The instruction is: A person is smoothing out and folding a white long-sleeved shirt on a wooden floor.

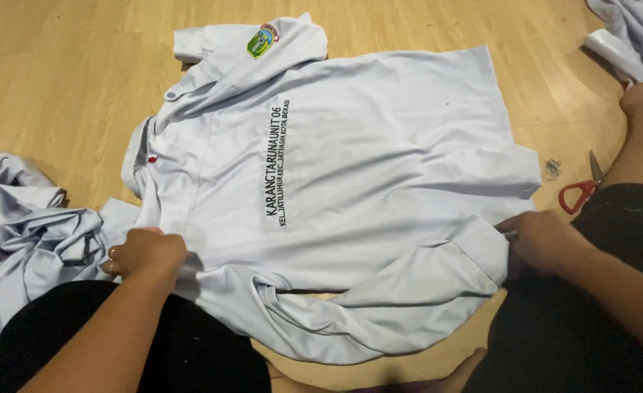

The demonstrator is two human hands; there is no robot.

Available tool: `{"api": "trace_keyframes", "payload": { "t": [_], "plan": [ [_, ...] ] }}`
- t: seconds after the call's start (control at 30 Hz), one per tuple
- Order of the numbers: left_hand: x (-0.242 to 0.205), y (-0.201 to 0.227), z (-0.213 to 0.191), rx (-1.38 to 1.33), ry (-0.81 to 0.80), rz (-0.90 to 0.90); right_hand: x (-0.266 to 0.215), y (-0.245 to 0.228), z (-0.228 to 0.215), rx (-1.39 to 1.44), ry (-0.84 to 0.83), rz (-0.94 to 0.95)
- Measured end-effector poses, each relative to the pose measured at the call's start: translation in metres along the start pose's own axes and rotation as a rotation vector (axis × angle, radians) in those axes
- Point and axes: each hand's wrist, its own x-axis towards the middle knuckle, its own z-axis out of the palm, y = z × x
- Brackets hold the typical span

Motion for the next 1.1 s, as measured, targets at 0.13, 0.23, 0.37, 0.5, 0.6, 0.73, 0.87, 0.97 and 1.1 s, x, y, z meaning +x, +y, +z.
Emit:
{"api": "trace_keyframes", "payload": {
  "t": [0.13, 0.23, 0.37, 0.5, 0.6, 0.73, 0.87, 0.97, 1.1],
  "plan": [
    [0.035, -0.010, 0.012, -0.096, 0.165, 0.108, -0.046, -0.049, -0.080, 0.186, -0.064, 0.194],
    [0.047, -0.012, 0.004, -0.389, 0.310, 0.195, -0.034, -0.044, -0.082, 0.417, 0.047, 0.285],
    [0.105, -0.003, -0.003, 0.066, 0.097, 0.337, -0.011, -0.032, -0.075, 0.713, 0.220, 0.444],
    [0.146, 0.008, -0.004, 0.293, 0.047, 0.351, 0.015, -0.015, -0.064, 0.659, 0.179, 0.478],
    [0.135, 0.016, -0.012, 0.301, -0.013, 0.273, 0.029, -0.013, -0.054, 0.655, 0.201, 0.541],
    [0.121, 0.026, -0.024, 0.265, -0.019, 0.214, 0.052, 0.005, -0.038, 0.538, 0.207, 0.472],
    [0.259, -0.024, 0.019, 0.604, 0.078, 0.446, 0.072, 0.031, -0.030, 0.545, 0.336, 0.410],
    [0.214, -0.019, 0.008, 0.666, 0.196, 0.642, 0.063, 0.025, -0.048, 0.612, 0.400, 0.449],
    [0.154, -0.007, -0.006, 0.085, 0.232, 0.373, 0.082, 0.032, -0.036, 0.451, 0.231, 0.565]
  ]
}}
